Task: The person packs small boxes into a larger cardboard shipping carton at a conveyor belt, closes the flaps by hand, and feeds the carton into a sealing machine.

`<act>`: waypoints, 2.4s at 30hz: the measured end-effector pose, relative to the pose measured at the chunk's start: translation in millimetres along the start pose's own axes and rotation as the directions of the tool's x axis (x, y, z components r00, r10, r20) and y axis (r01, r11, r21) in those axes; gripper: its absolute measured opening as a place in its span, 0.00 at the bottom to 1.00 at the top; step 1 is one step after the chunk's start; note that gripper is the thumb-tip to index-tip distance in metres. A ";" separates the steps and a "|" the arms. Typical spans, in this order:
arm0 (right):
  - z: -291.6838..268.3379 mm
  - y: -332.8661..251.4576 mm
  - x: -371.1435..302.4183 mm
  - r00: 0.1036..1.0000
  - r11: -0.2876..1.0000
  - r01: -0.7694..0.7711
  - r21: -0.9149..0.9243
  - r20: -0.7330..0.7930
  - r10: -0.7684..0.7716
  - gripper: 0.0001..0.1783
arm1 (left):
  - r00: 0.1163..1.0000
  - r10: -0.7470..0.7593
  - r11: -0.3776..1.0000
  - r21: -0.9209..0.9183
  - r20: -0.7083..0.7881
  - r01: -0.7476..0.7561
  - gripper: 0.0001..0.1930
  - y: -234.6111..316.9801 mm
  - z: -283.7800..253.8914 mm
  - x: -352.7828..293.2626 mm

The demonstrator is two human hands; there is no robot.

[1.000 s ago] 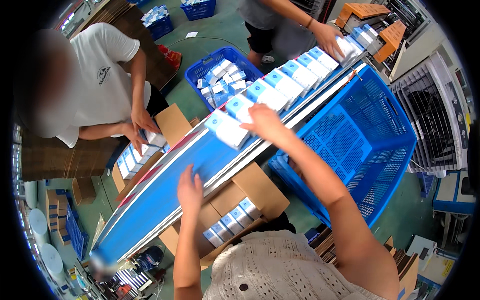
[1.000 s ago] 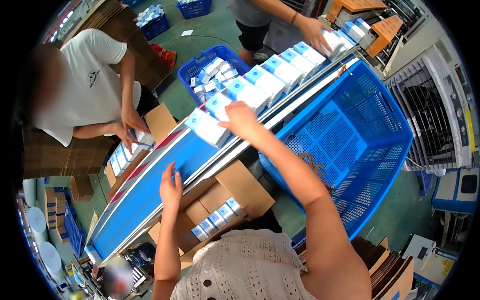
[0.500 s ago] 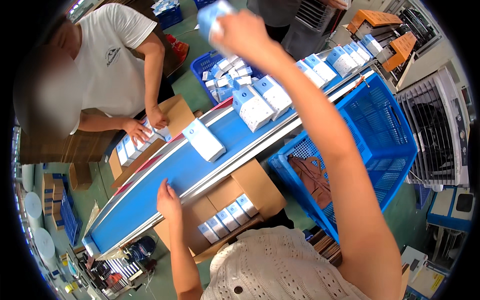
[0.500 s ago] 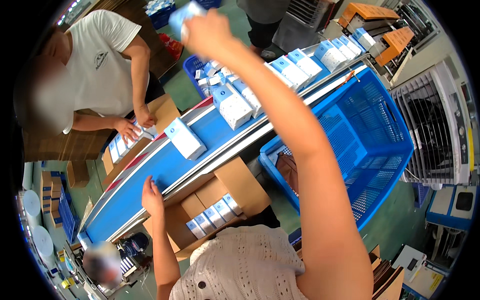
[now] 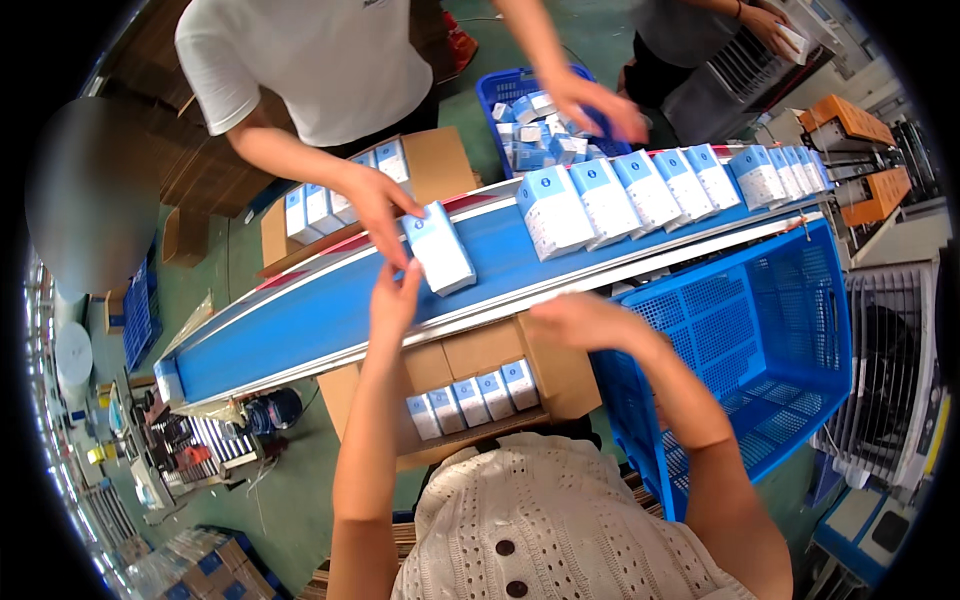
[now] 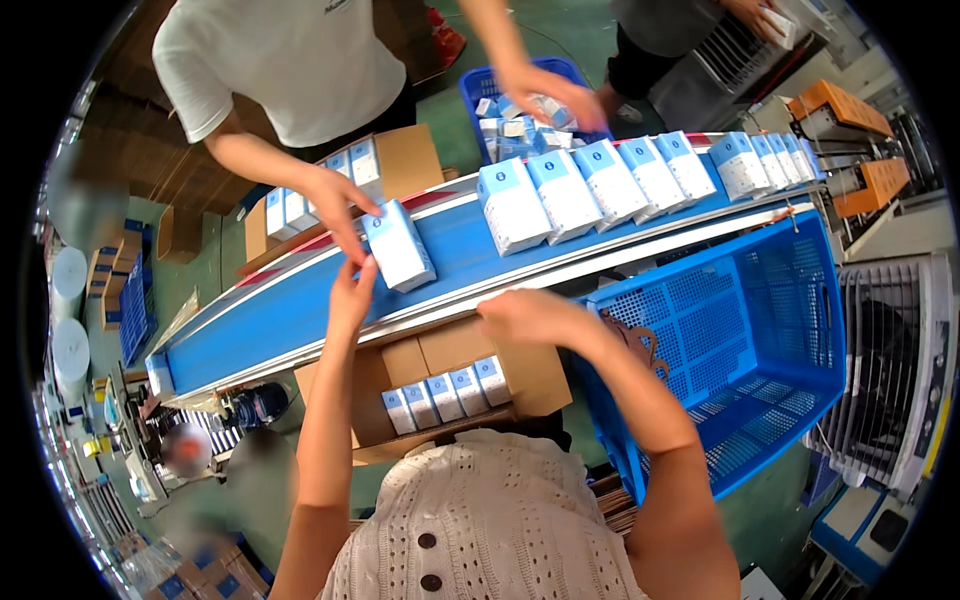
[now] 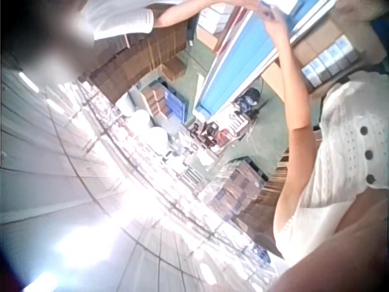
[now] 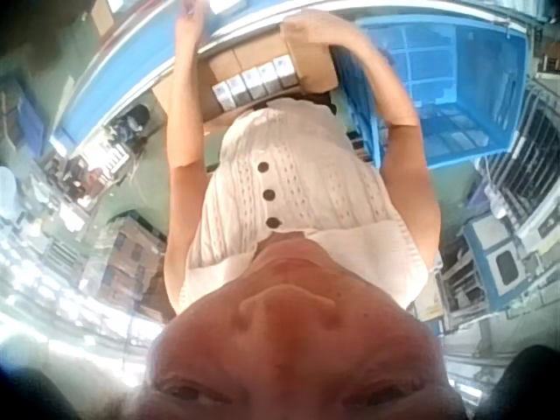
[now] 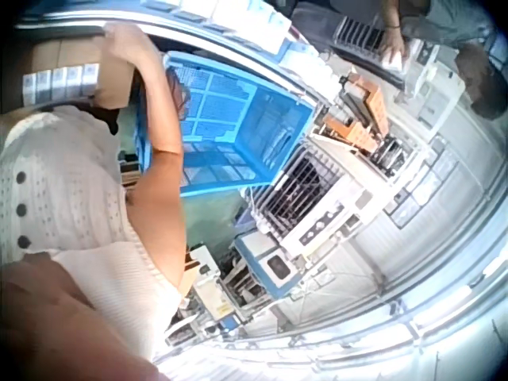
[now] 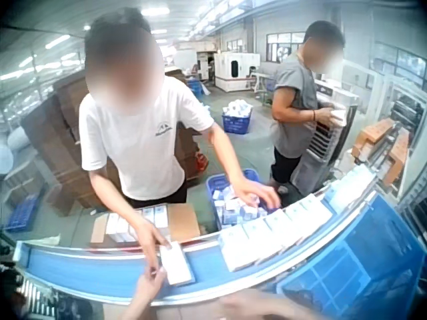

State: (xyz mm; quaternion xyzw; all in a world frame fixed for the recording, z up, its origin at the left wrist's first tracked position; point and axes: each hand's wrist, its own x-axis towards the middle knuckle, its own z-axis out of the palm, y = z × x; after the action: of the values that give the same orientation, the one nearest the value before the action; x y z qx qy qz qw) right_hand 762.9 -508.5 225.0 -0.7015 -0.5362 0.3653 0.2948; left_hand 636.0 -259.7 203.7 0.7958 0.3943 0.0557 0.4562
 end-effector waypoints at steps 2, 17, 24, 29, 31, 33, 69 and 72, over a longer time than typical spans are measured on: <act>40.7 8.4 -8.9 0.995 0.998 0.000 0.070 0.096 -0.007 0.19 | 0.993 -0.090 0.994 -0.049 0.073 0.094 0.33 2.8 16.2 7.5; 154.4 63.6 -27.1 0.973 0.972 -0.222 -0.077 -0.077 0.217 0.11 | 0.951 -0.139 0.906 -0.422 -0.276 0.010 0.52 4.7 28.1 15.2; 158.4 55.2 -17.4 0.968 0.960 -0.249 -0.126 -0.054 0.244 0.10 | 0.882 -0.363 0.834 -0.527 -0.301 0.164 0.45 -25.9 -10.7 24.0; 153.4 57.0 -16.8 0.956 0.947 -0.287 -0.143 0.010 0.292 0.11 | 0.963 -0.266 0.740 -0.630 0.046 0.235 0.38 -10.9 -46.2 20.2; 149.6 55.6 -19.0 0.959 0.947 -0.280 -0.160 0.000 0.284 0.11 | 0.967 -0.222 0.738 -0.626 0.124 0.250 0.43 -4.3 -51.2 14.2; 146.1 56.2 -21.9 0.958 0.945 -0.283 -0.161 -0.009 0.285 0.10 | 0.965 -0.240 0.766 -0.590 0.105 0.254 0.48 14.7 -39.7 1.5; 131.9 39.6 -13.5 0.961 0.947 -0.214 -0.240 0.123 0.248 0.11 | 0.976 -0.183 0.877 -0.469 -0.122 0.106 0.22 -79.3 -117.7 1.6; 106.0 5.1 -15.3 0.994 0.977 -0.113 -0.181 -0.011 0.112 0.12 | 0.982 -0.097 0.818 -0.575 -0.160 -0.013 0.20 -54.6 -148.7 -49.7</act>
State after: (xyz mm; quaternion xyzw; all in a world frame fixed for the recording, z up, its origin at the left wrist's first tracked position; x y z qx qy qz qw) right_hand 675.3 -522.3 164.6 -0.7548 -0.5266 0.3308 0.2087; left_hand 503.8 -177.1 261.0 0.6042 0.4166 0.2342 0.6377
